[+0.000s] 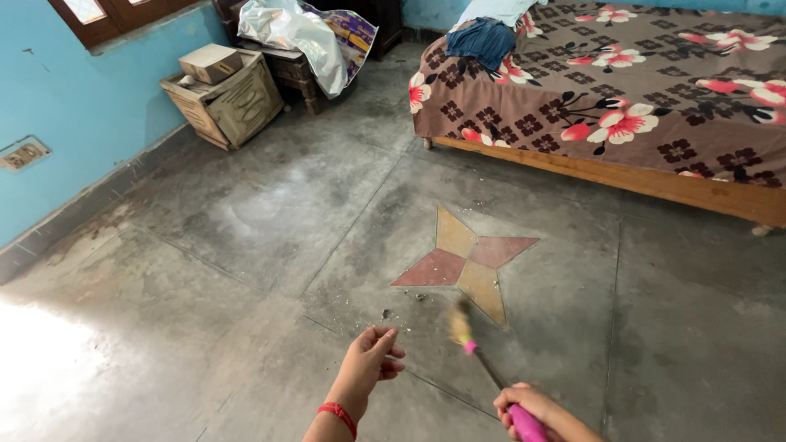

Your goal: The person sweeps a tiled floor in a bedroom using a broom with a pink handle. They move debris across the floor, sweeping around a star-shaped tile design and near a bed with floral bedding. The person adjusts their position to cover different areas of the room, including near a wooden cabinet and a doorway.

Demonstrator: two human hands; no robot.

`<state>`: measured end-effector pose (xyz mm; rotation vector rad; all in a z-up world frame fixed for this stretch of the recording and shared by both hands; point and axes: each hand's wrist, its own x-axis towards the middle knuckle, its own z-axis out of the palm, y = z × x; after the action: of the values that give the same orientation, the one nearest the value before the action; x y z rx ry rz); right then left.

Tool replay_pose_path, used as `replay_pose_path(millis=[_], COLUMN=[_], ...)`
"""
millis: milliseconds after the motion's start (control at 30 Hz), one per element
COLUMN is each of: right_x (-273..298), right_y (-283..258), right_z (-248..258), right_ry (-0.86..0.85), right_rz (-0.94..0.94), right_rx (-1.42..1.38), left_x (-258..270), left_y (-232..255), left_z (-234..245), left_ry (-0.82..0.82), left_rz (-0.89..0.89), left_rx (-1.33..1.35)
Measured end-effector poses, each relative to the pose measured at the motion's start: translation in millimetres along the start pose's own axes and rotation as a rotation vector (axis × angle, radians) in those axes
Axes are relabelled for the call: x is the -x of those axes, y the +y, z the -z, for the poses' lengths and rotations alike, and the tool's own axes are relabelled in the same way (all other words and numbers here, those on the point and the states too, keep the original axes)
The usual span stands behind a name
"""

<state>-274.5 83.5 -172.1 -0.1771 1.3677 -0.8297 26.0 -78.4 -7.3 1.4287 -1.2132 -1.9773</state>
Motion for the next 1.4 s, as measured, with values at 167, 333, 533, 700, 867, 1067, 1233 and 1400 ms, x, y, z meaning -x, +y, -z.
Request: replay_pose_path(millis=[167,333,533,700,867,1067,1233,1400], right_x=[22,14,-40,-44,-2,17,-15,-18], right_y=[-22,-13,21,21,-20,-63,-77,-100], right_z=[-16,-32,43,43,-5,-8,39,78], right_ry=[0.063,0.199,0.267,0.328,0.161,0.167,0.158,0.27], right_rz=[-0.006,0.112,0.281,0.146,-0.029,0.039,0.257,0.136], right_rx=[-0.086,-0.126,-0.013,-0.043,0.0,-0.164,-0.135,-0.181], left_x=[-10,-16,-30,-36,-43,-52,-62,-71], left_y=[14,24,11,5,11,27,31,34], left_z=[5,7,16,18,0,-30,-59,-94], left_ry=[-0.033,-0.054,-0.08,-0.068,-0.074,-0.036,-0.007,0.006], left_rz=[-0.024,-0.018,-0.019,0.017,0.002,-0.02,-0.029,-0.027], left_rx=[-0.007,-0.025,-0.017,-0.02,-0.033,-0.001,0.012,0.013])
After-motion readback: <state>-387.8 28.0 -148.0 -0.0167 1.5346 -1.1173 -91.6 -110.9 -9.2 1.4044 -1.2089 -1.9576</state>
